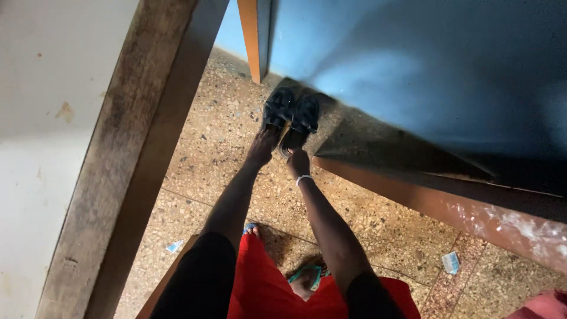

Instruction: Picking up various shoes from the floor and putting them into a suitcase.

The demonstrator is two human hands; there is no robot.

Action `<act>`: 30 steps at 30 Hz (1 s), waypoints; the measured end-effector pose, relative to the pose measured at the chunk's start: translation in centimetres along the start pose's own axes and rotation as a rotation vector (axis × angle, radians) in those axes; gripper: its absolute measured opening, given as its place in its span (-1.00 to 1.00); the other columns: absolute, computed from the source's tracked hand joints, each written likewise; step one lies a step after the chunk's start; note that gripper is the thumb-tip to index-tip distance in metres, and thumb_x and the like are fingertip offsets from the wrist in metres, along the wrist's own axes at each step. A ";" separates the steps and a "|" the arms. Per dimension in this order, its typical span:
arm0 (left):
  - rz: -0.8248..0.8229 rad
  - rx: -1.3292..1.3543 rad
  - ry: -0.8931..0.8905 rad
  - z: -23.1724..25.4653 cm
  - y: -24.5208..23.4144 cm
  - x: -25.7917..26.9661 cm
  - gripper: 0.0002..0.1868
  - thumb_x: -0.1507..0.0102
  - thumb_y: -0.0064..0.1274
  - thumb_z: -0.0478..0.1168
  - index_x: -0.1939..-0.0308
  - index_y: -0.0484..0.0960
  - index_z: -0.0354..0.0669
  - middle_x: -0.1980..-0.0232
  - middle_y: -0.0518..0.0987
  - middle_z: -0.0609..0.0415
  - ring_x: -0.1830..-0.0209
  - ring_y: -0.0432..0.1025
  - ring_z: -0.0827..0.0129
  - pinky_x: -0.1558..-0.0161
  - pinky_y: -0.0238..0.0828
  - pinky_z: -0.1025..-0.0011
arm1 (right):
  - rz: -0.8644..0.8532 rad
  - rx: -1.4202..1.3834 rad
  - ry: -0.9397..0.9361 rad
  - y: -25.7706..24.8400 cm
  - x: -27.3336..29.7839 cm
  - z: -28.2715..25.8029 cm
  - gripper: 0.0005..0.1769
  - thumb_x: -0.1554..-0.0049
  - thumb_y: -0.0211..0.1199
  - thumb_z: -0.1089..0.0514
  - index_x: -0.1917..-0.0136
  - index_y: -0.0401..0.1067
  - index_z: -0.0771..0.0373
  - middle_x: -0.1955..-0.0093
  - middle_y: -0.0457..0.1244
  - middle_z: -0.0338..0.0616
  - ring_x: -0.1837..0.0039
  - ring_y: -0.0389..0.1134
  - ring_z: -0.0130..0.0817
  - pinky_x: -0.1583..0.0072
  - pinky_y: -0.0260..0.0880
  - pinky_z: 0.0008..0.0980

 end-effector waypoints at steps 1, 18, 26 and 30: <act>0.002 0.003 -0.005 1.7 -1.6 -0.1 -0.51 -0.08 -0.01 -0.43 -0.11 0.59 -0.22 -0.28 0.50 -0.32 -0.34 0.37 -0.19 -0.35 0.26 0.01 | -0.004 0.003 -0.003 -0.7 0.4 -0.7 -0.63 -0.06 0.25 0.30 -0.15 0.58 0.19 -0.04 0.41 0.13 -0.14 0.44 0.06 -0.22 0.44 -0.05; -0.010 0.050 -0.377 16.0 -23.5 8.6 -0.27 -0.13 0.06 -0.31 -0.41 0.34 -0.36 -0.60 0.09 -0.31 -0.63 -0.09 -0.14 -0.50 -0.14 -0.07 | -0.108 -0.038 -0.157 -20.6 9.6 -18.8 0.09 -0.02 0.37 0.23 -0.67 -0.15 0.32 -0.70 -0.26 0.30 -0.68 -0.23 0.22 -0.57 -0.07 0.00; 0.233 0.221 -0.292 27.0 -37.3 16.9 -0.37 -0.12 -0.06 -0.37 -0.33 0.49 -0.25 -0.55 0.26 -0.28 -0.62 0.05 -0.11 -0.55 -0.08 -0.03 | -0.140 -0.081 -0.250 -34.5 19.5 -30.4 0.01 -0.03 0.38 0.23 -0.62 -0.07 0.31 -0.68 -0.21 0.28 -0.66 -0.17 0.21 -0.57 -0.04 -0.04; 0.186 0.295 -0.375 32.0 -43.8 21.8 -0.38 -0.17 -0.05 -0.36 -0.36 0.49 -0.22 -0.56 0.26 -0.28 -0.63 0.03 -0.10 -0.56 -0.11 -0.04 | -0.331 -0.102 -0.203 -38.0 25.7 -34.1 -0.10 -0.06 0.34 0.25 -0.59 0.03 0.32 -0.68 -0.17 0.25 -0.65 -0.11 0.16 -0.55 0.01 -0.12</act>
Point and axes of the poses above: each hand's wrist, its own x-axis away from the middle knuckle, its own y-axis out of the palm, z = x × y, the point moved 10 cm from there along -x, towards the middle knuckle
